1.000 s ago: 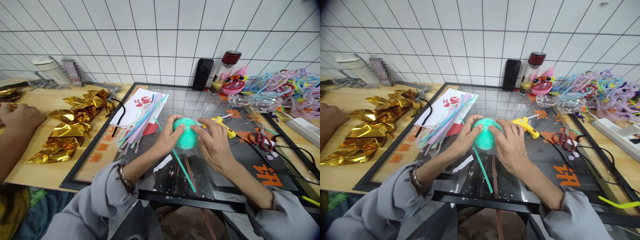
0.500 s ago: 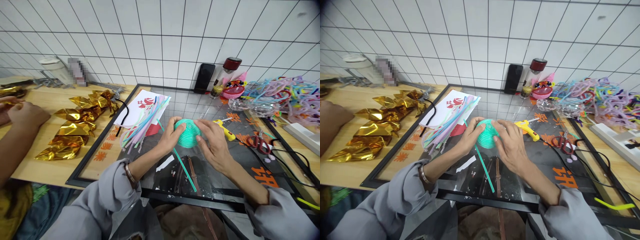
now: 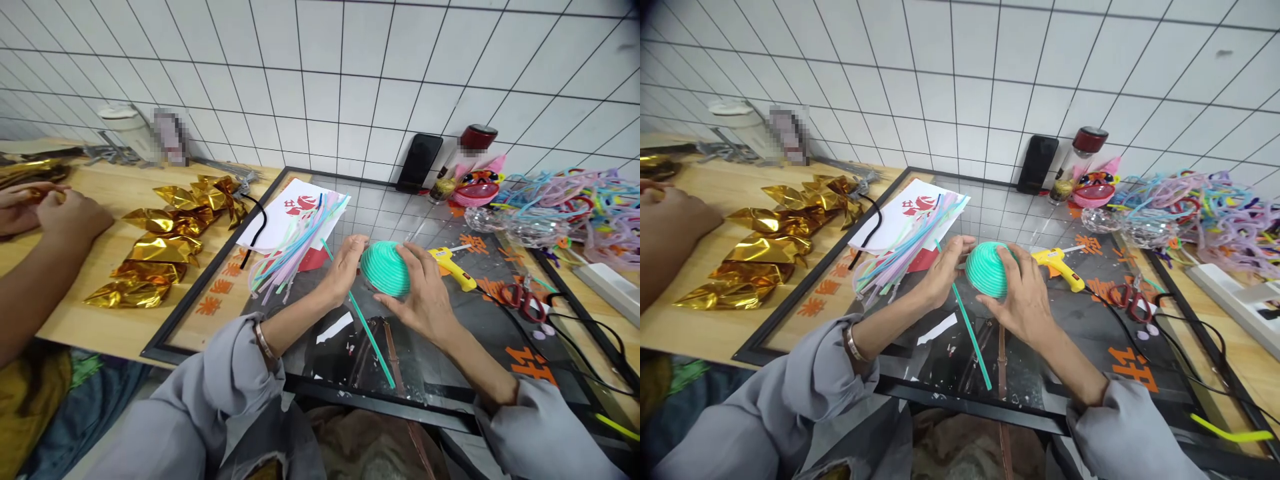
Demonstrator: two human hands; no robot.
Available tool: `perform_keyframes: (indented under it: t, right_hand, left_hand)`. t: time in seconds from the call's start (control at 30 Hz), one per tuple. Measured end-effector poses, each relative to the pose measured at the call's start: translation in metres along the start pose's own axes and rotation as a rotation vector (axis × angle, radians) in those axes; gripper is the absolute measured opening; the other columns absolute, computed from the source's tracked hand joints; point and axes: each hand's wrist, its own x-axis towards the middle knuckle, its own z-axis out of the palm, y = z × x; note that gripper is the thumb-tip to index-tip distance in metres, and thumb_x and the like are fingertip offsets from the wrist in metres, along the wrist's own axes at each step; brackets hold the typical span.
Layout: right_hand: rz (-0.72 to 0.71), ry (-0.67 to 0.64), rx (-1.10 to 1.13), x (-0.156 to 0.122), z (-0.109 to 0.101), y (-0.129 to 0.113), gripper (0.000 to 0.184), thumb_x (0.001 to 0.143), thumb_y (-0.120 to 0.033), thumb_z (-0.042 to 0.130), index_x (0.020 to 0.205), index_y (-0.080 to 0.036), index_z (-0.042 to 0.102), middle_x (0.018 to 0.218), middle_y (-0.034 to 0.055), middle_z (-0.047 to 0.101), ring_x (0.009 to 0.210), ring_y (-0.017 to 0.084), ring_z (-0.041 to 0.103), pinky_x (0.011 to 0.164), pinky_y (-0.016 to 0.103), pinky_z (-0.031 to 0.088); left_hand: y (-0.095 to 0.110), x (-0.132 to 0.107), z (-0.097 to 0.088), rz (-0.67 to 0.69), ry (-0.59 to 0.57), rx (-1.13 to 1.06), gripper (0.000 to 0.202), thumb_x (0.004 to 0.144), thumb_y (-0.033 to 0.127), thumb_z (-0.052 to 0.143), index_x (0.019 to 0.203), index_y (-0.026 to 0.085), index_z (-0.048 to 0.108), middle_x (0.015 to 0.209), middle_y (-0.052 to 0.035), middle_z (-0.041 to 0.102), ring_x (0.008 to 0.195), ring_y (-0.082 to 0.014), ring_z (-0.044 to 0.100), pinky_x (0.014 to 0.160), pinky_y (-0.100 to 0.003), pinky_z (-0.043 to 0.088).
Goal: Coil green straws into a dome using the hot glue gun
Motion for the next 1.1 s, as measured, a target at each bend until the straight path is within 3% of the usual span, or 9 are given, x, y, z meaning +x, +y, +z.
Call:
perform_keyframes:
  t: [0.2,0.4,0.53,0.63,0.9,1.0,1.1]
  right_hand:
    - [0.098,0.043,0.211,0.000,-0.006,0.006,0.079,0.078,-0.053,0.076,0.143,-0.021,0.044,0.137,0.0189,0.053,0.129,0.037,0.050,0.107,0.060,0.042]
    - [0.604,0.036,0.750,0.004,-0.019,0.016,0.075,0.070,-0.058,0.080,0.130,-0.022,0.053,0.132,0.0136,0.062,0.121,0.033,0.059,0.102,0.053,0.048]
    - [0.785,-0.011,1.107,0.009,-0.029,0.015,0.061,0.071,-0.055,0.079,0.120,-0.023,0.061,0.120,0.0100,0.071,0.108,0.029,0.066,0.088,0.043,0.055]
    - [0.880,-0.034,1.271,0.010,-0.031,0.015,0.055,0.072,-0.054,0.077,0.115,-0.022,0.066,0.115,0.0093,0.074,0.100,0.028,0.069,0.083,0.042,0.057]
    - [0.914,0.045,1.371,0.006,-0.019,0.026,0.040,0.081,-0.057,0.067,0.109,-0.027,0.069,0.110,0.0051,0.076,0.103,0.029,0.071,0.085,0.048,0.059]
    - [0.817,0.064,1.301,0.003,-0.017,0.026,0.046,0.087,-0.060,0.060,0.117,-0.027,0.065,0.119,0.0074,0.073,0.106,0.029,0.070,0.085,0.049,0.059]
    - [0.613,0.169,1.030,-0.001,-0.012,0.020,0.064,0.081,-0.061,0.068,0.133,-0.026,0.056,0.130,0.0119,0.066,0.115,0.032,0.065,0.093,0.051,0.056]
  left_hand:
    - [0.004,0.000,-0.001,-0.037,-0.052,-0.082,0.042,0.100,0.054,0.040,0.114,0.019,0.059,0.128,-0.0138,0.065,0.105,-0.0223,0.065,0.080,-0.033,0.052]
    - [0.011,-0.006,-0.004,0.040,-0.111,-0.071,0.039,0.096,0.053,0.047,0.109,0.020,0.061,0.114,-0.0095,0.068,0.093,-0.0177,0.062,0.078,-0.029,0.048]
    - [0.010,-0.009,-0.006,0.137,-0.138,0.024,0.035,0.094,0.051,0.050,0.109,0.022,0.062,0.115,-0.0057,0.065,0.096,-0.0172,0.060,0.082,-0.029,0.045]
    - [0.011,-0.010,-0.006,0.158,-0.155,0.021,0.036,0.089,0.050,0.056,0.110,0.021,0.060,0.112,-0.0047,0.064,0.097,-0.0168,0.058,0.084,-0.029,0.044]
    - [0.009,-0.011,-0.004,0.197,-0.150,-0.075,0.041,0.084,0.050,0.065,0.111,0.020,0.059,0.118,-0.0071,0.061,0.105,-0.0186,0.056,0.091,-0.030,0.045]
    - [0.008,-0.013,-0.001,0.063,-0.127,-0.226,0.046,0.084,0.053,0.067,0.118,0.025,0.055,0.130,-0.0069,0.055,0.107,-0.0191,0.058,0.088,-0.032,0.049]
    - [0.008,-0.016,0.002,-0.190,-0.286,-0.390,0.056,0.086,0.068,0.058,0.128,0.031,0.050,0.136,-0.0092,0.054,0.099,-0.0220,0.064,0.083,-0.043,0.055]
